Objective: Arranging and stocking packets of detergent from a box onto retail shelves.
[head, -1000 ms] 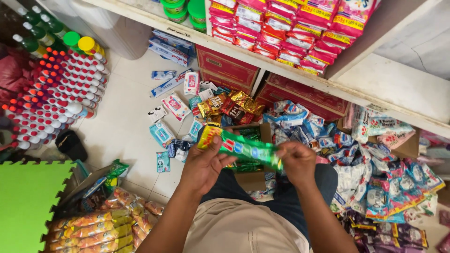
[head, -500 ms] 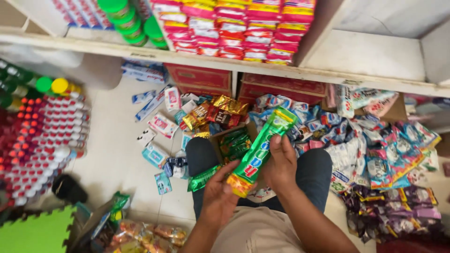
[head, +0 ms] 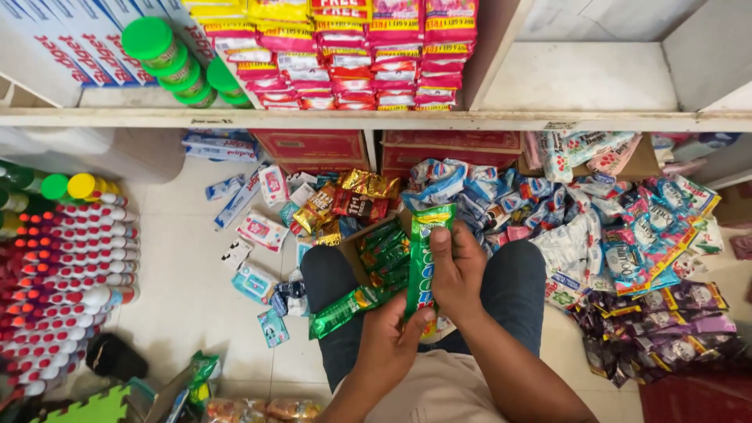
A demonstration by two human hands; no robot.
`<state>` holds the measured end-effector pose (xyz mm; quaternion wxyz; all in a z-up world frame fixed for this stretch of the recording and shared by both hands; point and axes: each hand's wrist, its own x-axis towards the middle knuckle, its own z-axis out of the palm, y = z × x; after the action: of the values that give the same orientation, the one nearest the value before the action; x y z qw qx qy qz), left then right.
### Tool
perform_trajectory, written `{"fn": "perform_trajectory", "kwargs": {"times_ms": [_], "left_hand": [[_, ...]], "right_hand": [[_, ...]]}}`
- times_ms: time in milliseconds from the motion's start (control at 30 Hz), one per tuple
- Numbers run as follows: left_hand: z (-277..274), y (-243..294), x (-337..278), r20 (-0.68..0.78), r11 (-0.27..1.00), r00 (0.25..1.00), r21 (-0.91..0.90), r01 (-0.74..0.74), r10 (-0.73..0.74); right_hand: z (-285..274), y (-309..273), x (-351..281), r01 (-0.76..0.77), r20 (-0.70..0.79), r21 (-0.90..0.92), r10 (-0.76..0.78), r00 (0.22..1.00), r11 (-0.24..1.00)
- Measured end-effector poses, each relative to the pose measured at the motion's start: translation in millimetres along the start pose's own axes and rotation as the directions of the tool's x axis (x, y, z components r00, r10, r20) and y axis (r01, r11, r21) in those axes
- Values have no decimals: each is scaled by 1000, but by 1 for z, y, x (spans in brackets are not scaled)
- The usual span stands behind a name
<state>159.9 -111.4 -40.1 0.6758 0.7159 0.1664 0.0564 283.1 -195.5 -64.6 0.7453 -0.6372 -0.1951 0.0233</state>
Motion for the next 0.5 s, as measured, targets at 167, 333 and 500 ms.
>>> {"fn": "perform_trajectory", "kwargs": {"times_ms": [167, 333, 500], "left_hand": [[3, -11, 1, 19, 996, 999, -67, 51, -50], [9, -33, 3, 6, 995, 1000, -99, -17, 18], [8, -36, 5, 2, 990, 997, -117, -75, 76]], "right_hand": [[7, -11, 12, -27, -76, 54, 31, 997, 998], [-2, 15, 15, 25, -102, -20, -27, 994, 999], [-7, 23, 17, -44, -93, 84, 52, 994, 995]]}}
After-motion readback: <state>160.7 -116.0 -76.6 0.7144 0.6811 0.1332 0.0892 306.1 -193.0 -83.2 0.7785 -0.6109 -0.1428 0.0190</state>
